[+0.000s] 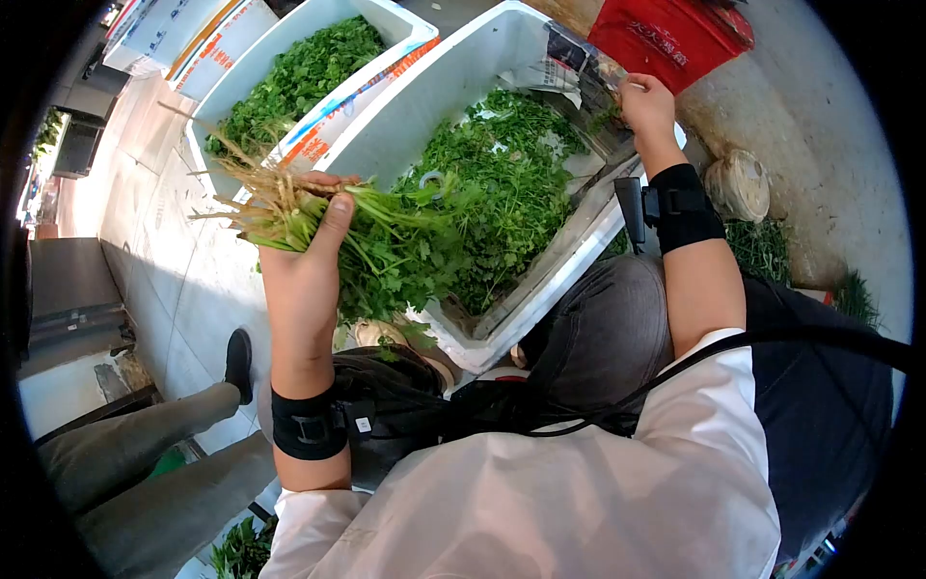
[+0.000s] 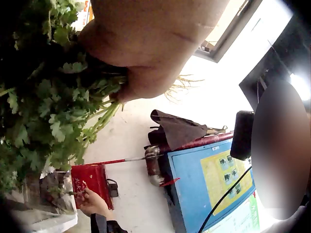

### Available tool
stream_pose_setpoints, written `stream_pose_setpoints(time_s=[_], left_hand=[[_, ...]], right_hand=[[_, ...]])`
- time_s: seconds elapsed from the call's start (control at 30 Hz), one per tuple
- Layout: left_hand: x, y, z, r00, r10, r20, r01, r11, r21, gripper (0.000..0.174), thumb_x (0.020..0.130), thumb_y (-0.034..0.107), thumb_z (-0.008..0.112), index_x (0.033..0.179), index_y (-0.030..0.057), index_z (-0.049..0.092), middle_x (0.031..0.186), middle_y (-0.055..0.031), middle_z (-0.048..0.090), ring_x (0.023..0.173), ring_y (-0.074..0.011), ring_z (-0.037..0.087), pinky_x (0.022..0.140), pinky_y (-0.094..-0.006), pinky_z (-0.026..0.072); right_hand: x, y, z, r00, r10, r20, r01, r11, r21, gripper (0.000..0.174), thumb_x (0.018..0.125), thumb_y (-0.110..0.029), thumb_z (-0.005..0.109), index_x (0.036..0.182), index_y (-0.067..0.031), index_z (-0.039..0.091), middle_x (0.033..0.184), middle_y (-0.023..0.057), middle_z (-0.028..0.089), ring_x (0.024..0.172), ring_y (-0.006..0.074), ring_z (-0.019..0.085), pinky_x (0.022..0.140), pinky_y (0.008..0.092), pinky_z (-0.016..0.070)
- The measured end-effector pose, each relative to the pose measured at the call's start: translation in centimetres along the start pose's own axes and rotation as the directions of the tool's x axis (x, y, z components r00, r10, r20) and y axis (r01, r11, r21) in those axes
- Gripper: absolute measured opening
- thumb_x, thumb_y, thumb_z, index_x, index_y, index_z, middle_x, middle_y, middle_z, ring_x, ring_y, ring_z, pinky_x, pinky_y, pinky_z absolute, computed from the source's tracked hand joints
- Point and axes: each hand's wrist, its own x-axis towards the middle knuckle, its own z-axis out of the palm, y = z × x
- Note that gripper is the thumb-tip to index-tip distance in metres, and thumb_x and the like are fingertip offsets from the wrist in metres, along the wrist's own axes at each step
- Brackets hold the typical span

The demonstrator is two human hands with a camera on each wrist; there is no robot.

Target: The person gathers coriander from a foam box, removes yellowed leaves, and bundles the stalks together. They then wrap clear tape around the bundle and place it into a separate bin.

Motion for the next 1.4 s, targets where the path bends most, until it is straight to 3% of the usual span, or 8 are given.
stream_pose_setpoints(time_s=[0.07, 0.17, 0.23, 0.3, 0.37, 0.47, 0.7, 1.4], left_hand=[[0.0, 0.1, 0.1, 1.000, 0.012, -0.002, -0.012, 0.999, -0.044, 0.020, 0.093, 0.000, 0.070, 0.111, -0.0011, 0.062, 0.106, -0.0102, 0.071, 0.101, -0.0176, 0.068, 0.088, -0.0301, 0.0525], [0.1, 0.4, 0.2, 1.000, -0.025, 0.015, 0.027, 0.988, -0.149, 0.021, 0.094, -0.001, 0.068, 0.113, -0.0011, 0.060, 0.109, -0.0117, 0.070, 0.106, -0.0193, 0.067, 0.093, -0.0314, 0.0515], [0.1, 0.6, 0.4, 0.997, -0.068, 0.024, 0.071, 0.980, -0.187, 0.020, 0.095, 0.000, 0.068, 0.113, -0.0006, 0.060, 0.111, -0.0125, 0.070, 0.108, -0.0186, 0.066, 0.096, -0.0316, 0.0500], [0.2, 0.6, 0.5, 0.998, -0.062, 0.027, 0.066, 0.982, -0.178, 0.021, 0.095, 0.000, 0.068, 0.114, -0.0004, 0.060, 0.112, -0.0125, 0.070, 0.109, -0.0184, 0.065, 0.096, -0.0316, 0.0495], [0.1, 0.6, 0.5, 0.997, -0.062, 0.039, 0.068, 0.983, -0.169, 0.021, 0.095, 0.001, 0.068, 0.114, -0.0002, 0.060, 0.112, -0.0126, 0.070, 0.109, -0.0181, 0.064, 0.097, -0.0316, 0.0491], [0.0, 0.7, 0.7, 0.995, -0.083, 0.050, 0.092, 0.975, -0.201, 0.022, 0.095, 0.001, 0.068, 0.115, 0.0004, 0.059, 0.114, -0.0128, 0.070, 0.109, -0.0178, 0.064, 0.096, -0.0312, 0.0491], [0.1, 0.8, 0.9, 0.996, -0.084, 0.022, 0.087, 0.961, -0.264, 0.023, 0.095, 0.001, 0.068, 0.115, 0.0013, 0.059, 0.113, -0.0108, 0.069, 0.107, -0.0168, 0.063, 0.096, -0.0311, 0.0494], [0.0, 1.0, 0.8, 0.995, -0.095, 0.040, 0.103, 0.932, -0.348, 0.020, 0.097, 0.002, 0.067, 0.115, 0.0023, 0.058, 0.112, -0.0102, 0.069, 0.108, -0.0163, 0.064, 0.095, -0.0302, 0.0492]], right_hand=[[0.5, 0.4, -0.4, 0.998, 0.033, 0.054, -0.027, 0.994, -0.104, 0.032, 0.093, -0.018, 0.068, 0.119, 0.0018, 0.065, 0.105, 0.0120, 0.071, 0.087, 0.0182, 0.069, 0.072, 0.0324, 0.0555], [0.5, 0.9, 0.0, 0.931, -0.151, 0.332, 0.327, 0.750, -0.575, 0.045, 0.091, -0.022, 0.069, 0.128, 0.0019, 0.062, 0.117, 0.0159, 0.071, 0.098, 0.0244, 0.070, 0.083, 0.0367, 0.0556], [-5.3, -4.5, 1.3, 0.761, -0.271, 0.589, 0.647, 0.387, -0.657, 0.053, 0.092, -0.025, 0.068, 0.138, -0.0002, 0.057, 0.122, 0.0170, 0.070, 0.108, 0.0281, 0.068, 0.093, 0.0382, 0.0529], [-11.3, -9.9, 2.6, 0.633, -0.125, 0.764, 0.557, 0.759, -0.337, 0.053, 0.094, -0.027, 0.068, 0.141, -0.0042, 0.057, 0.122, 0.0176, 0.069, 0.113, 0.0273, 0.067, 0.096, 0.0374, 0.0518], [-15.4, -12.6, 3.6, 0.336, -0.255, 0.907, 0.551, 0.834, 0.030, 0.055, 0.094, -0.018, 0.070, 0.144, -0.0029, 0.053, 0.134, 0.0132, 0.064, 0.122, 0.0202, 0.061, 0.102, 0.0346, 0.0483], [-18.5, -14.5, 4.4, 0.134, -0.368, 0.920, 0.651, 0.733, 0.199, 0.048, 0.087, -0.020, 0.078, 0.131, -0.0057, 0.064, 0.116, 0.0143, 0.072, 0.107, 0.0264, 0.069, 0.090, 0.0376, 0.0538], [-20.7, -15.5, 5.0, 0.215, -0.453, 0.865, 0.731, 0.662, 0.165, 0.036, 0.081, -0.011, 0.080, 0.114, -0.0027, 0.069, 0.101, 0.0146, 0.073, 0.092, 0.0318, 0.071, 0.080, 0.0367, 0.0558], [-21.9, -15.9, 6.2, 0.063, -0.757, 0.651, 0.877, 0.352, 0.325, 0.027, 0.074, 0.000, 0.079, 0.099, -0.0040, 0.071, 0.106, 0.0079, 0.067, 0.084, 0.0262, 0.068, 0.071, 0.0358, 0.0562]])
